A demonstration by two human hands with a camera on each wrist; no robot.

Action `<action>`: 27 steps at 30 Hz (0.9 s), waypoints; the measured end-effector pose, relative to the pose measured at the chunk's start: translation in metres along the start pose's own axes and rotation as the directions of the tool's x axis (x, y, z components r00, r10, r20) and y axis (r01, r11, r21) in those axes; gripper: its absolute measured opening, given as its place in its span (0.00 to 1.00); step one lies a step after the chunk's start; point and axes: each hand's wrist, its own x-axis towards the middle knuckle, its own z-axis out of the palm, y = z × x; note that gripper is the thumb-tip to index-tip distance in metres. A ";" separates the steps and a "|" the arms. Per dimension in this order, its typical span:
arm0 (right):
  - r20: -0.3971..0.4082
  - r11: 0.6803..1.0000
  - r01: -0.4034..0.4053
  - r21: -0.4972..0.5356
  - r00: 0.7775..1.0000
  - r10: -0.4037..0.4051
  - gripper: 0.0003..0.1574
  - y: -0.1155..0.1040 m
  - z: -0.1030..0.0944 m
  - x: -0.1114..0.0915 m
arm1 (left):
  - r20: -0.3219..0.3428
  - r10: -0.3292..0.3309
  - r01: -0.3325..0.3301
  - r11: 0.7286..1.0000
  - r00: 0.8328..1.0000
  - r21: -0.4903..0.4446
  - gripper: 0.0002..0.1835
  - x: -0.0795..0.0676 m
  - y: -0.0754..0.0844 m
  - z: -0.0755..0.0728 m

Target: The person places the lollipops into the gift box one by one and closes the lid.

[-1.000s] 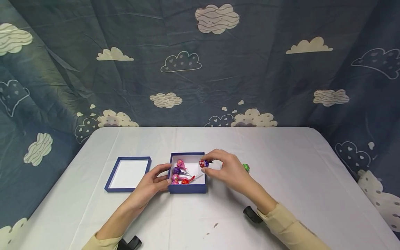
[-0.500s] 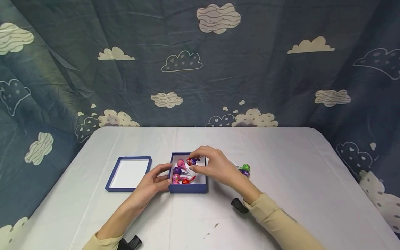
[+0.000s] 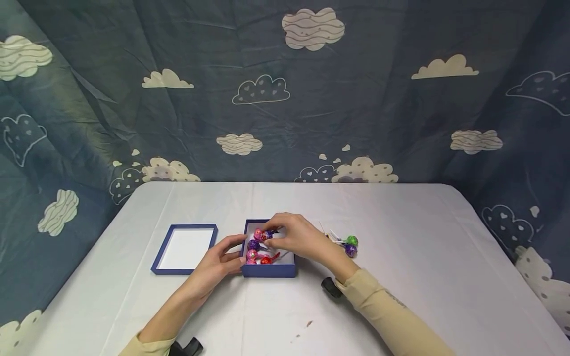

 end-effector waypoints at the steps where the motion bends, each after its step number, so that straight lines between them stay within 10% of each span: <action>1: 0.009 1.000 -0.005 0.006 1.000 0.005 0.19 0.000 0.000 0.001 | 0.001 0.000 0.000 1.000 1.000 0.000 0.29 0.000 0.000 0.000; 27: 0.085 0.995 -0.086 -0.045 0.992 0.090 0.19 0.004 0.006 0.003 | 0.007 -0.020 0.020 1.000 1.000 0.020 0.29 -0.002 0.002 0.003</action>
